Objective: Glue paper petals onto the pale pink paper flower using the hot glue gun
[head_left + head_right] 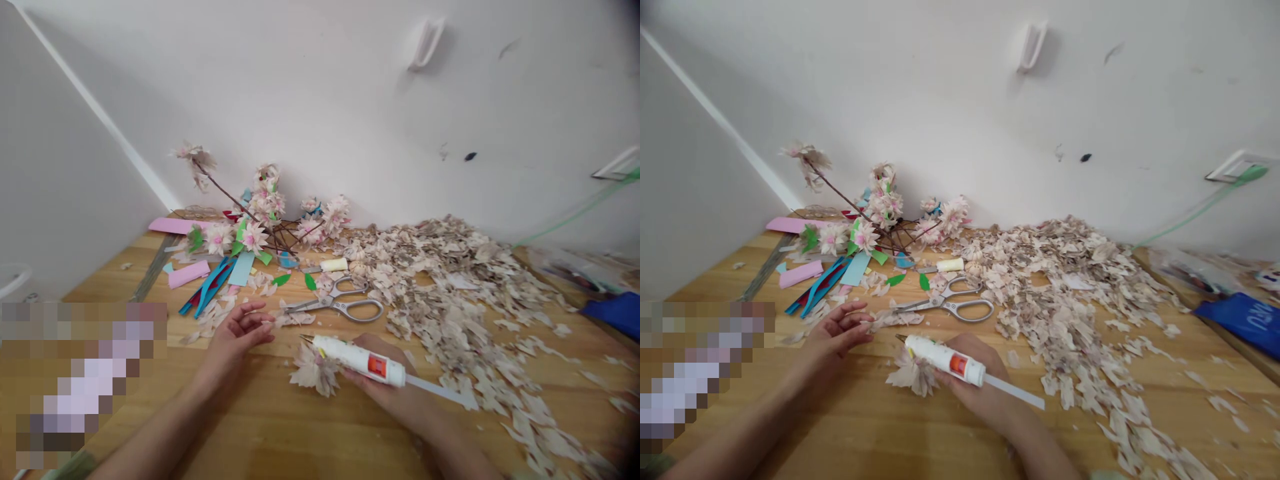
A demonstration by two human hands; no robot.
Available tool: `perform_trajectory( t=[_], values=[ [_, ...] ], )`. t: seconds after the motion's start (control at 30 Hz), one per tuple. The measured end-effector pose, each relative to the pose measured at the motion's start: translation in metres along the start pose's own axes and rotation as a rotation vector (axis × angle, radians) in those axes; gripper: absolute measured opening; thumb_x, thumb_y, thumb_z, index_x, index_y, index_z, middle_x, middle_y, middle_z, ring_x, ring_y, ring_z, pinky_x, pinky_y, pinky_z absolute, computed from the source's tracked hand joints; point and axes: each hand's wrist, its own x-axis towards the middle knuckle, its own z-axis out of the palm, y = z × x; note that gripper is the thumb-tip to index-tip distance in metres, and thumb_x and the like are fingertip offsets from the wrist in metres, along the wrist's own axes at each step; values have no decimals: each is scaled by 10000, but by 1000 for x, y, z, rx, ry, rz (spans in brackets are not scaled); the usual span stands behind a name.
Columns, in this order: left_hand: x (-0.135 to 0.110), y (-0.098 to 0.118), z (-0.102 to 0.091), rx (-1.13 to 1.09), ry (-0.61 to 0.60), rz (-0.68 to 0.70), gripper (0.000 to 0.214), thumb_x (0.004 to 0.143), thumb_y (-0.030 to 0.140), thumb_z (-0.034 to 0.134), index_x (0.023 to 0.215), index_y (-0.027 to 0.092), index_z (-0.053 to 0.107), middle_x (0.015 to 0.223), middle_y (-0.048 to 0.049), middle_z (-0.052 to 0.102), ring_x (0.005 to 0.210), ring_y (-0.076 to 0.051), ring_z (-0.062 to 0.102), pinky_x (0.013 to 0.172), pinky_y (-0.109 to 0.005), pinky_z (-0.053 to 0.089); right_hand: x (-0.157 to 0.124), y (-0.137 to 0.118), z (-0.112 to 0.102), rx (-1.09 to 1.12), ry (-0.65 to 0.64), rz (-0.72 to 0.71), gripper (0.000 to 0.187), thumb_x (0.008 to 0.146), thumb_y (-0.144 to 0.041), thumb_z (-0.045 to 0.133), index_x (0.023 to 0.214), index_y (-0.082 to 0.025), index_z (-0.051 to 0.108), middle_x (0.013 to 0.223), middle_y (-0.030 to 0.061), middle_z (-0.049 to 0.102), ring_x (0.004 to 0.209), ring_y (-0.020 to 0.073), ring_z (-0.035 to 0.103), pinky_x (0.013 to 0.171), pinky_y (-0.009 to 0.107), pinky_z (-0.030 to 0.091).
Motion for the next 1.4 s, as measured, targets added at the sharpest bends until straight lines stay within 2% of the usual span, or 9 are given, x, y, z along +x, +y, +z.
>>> perform_trajectory(
  t=[0.27,0.4,0.5,0.63,0.7,0.87,1.03,1.27,1.4],
  values=[
    [-10,-1,14,-89,-40,-101,561,498,260,866,955,178,551,700,31,682,720,-153,690,698,-269,555,-1,-3,2,34,7,-15,168,797,-314,575,674,-222,508,657,-10,571,599,159,557,522,270,419],
    [-7,-1,11,-29,-15,-77,545,517,294,838,957,177,540,742,14,683,767,-173,687,763,-315,546,-2,0,5,9,-10,-20,146,815,-307,577,709,-219,532,683,-10,585,620,153,561,547,264,425],
    [-4,3,1,233,-49,114,472,582,285,765,983,192,535,804,-10,680,818,-197,670,788,-360,535,-2,1,4,-3,-12,-8,155,821,-325,566,711,-220,534,695,-8,596,618,153,566,547,267,430],
    [-10,10,-10,862,-292,473,417,689,143,595,1093,242,560,958,-31,672,933,-205,620,888,-390,478,-1,0,2,-53,5,28,174,818,-346,551,690,-232,525,662,-15,598,589,155,568,537,270,438],
    [-14,8,-11,1057,-392,546,446,700,107,551,1123,250,559,970,-36,663,934,-206,612,857,-364,487,-1,0,1,-73,13,40,158,807,-343,554,694,-235,531,637,-18,595,568,155,566,526,270,439],
    [-14,-8,-7,1229,-410,579,495,706,103,551,1180,238,520,999,-53,642,929,-212,611,823,-342,498,-2,2,0,-76,17,67,171,806,-357,562,693,-230,541,629,-12,592,570,164,568,530,282,445],
    [-7,-14,-4,1234,-368,540,394,724,68,489,1072,221,594,924,-51,661,872,-198,628,774,-326,509,-1,0,-1,-60,24,28,183,819,-350,564,686,-225,550,640,-2,592,580,165,557,532,287,444],
    [1,-15,-10,984,-317,442,304,753,185,562,1049,237,603,806,-16,712,809,-187,652,772,-332,511,-3,4,0,-45,51,58,203,822,-371,549,682,-224,550,680,14,620,601,177,580,544,299,463],
    [5,-14,-8,702,-147,320,338,728,295,625,1053,220,567,749,-12,707,755,-192,677,758,-354,528,-6,12,3,-41,83,145,248,815,-439,548,705,-220,585,674,20,642,628,201,609,567,312,490]
  ],
)
